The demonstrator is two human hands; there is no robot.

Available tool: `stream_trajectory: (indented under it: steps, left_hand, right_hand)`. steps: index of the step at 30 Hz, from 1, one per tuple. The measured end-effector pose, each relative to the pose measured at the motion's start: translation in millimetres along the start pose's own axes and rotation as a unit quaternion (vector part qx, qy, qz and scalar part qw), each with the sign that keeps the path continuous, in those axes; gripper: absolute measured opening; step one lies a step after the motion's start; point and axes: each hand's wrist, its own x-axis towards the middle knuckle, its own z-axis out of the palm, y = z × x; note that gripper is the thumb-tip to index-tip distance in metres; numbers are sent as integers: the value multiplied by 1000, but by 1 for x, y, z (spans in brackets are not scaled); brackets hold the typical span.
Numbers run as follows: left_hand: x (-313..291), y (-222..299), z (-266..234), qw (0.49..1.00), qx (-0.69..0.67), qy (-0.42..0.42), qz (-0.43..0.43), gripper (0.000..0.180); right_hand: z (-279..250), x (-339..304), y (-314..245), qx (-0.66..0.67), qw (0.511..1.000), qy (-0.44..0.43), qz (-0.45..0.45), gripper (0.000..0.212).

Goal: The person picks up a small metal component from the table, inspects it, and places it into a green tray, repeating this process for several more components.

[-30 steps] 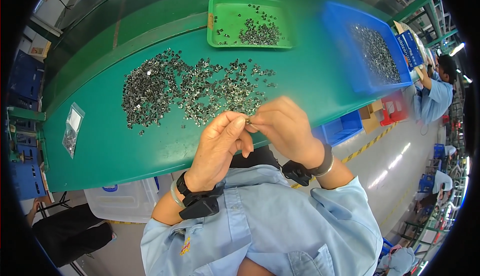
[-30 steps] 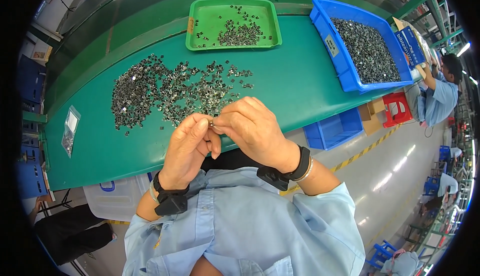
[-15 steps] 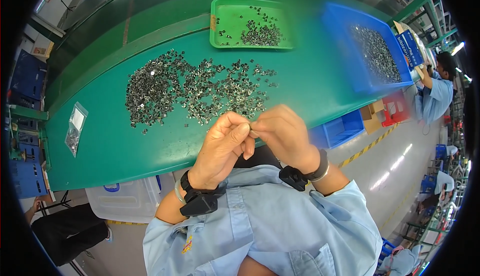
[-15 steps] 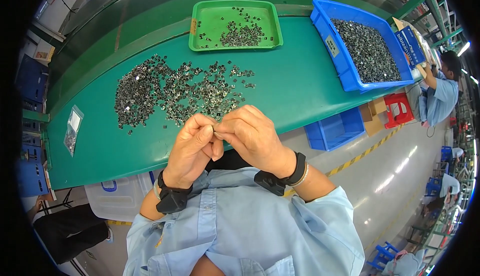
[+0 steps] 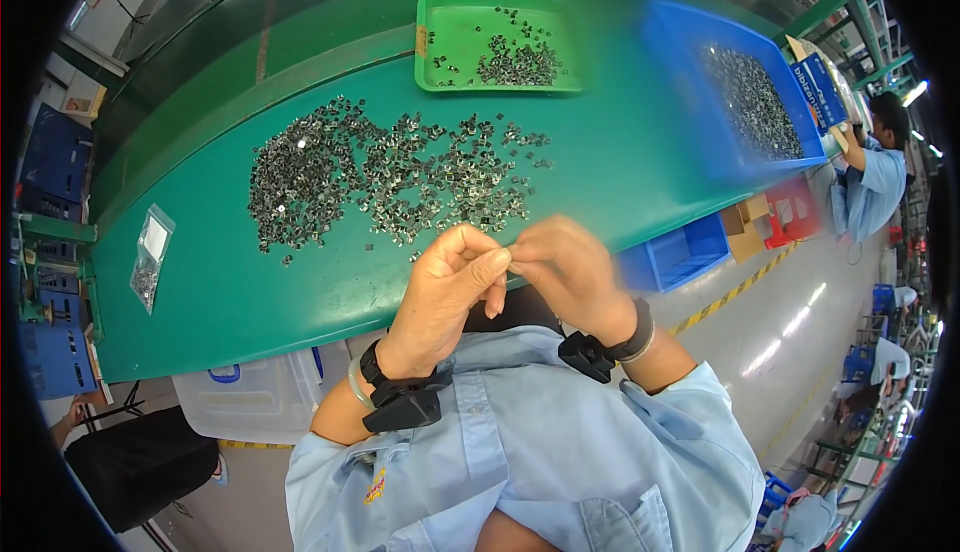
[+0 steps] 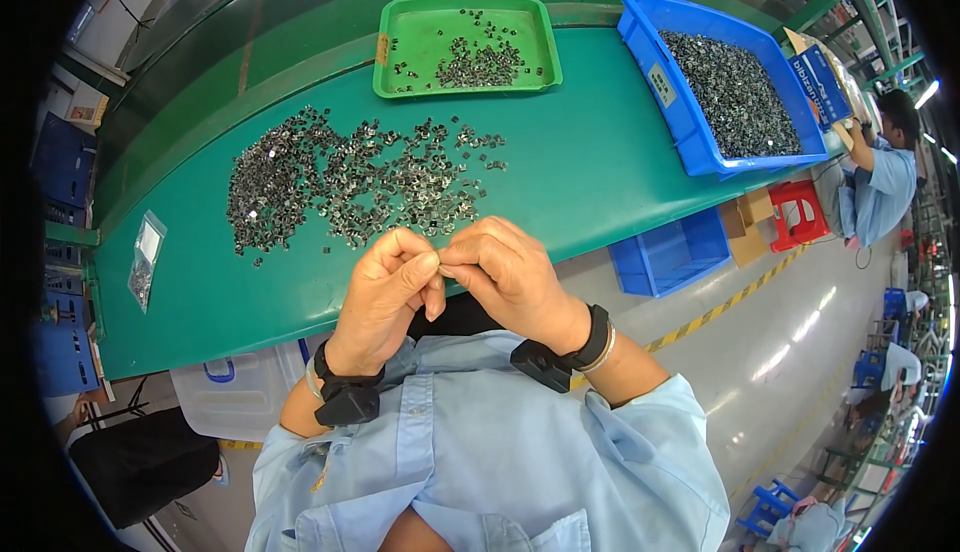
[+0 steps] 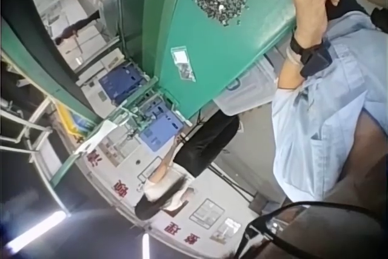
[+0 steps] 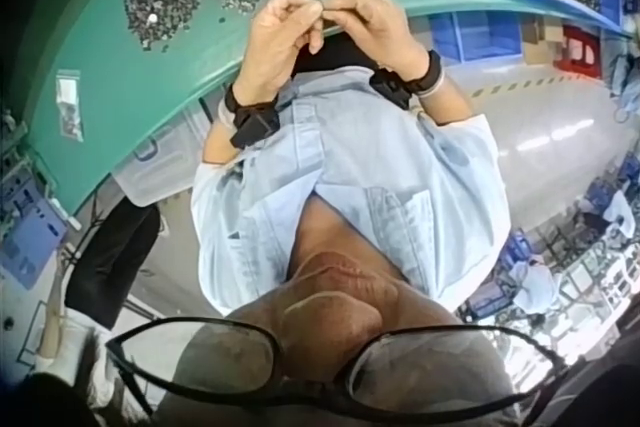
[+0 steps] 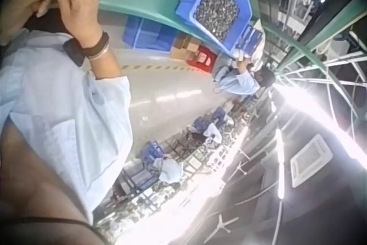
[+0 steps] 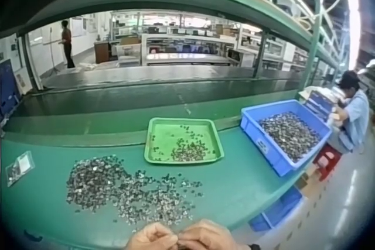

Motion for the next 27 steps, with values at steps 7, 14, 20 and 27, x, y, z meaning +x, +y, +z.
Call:
stream_trajectory:
  steps: [7, 14, 20, 27]
  left_hand:
    - [-1, -2, 3, 991, -130, -16, -29, 14]
    - [1, -10, -5, 981, -180, -66, -32, 14]
    - [0, -3, -10, 983, -155, -84, -48, 16]
    - [-3, 3, -8, 995, -81, -46, -40, 16]
  right_hand:
    - [3, 1, -3, 63, 997, 41, 20, 17]
    - [1, 4, -6, 71, 997, 19, 14, 15]
    - [0, 8, -7, 84, 996, -12, 5, 14]
    - [5, 5, -2, 110, 993, -4, 37, 13]
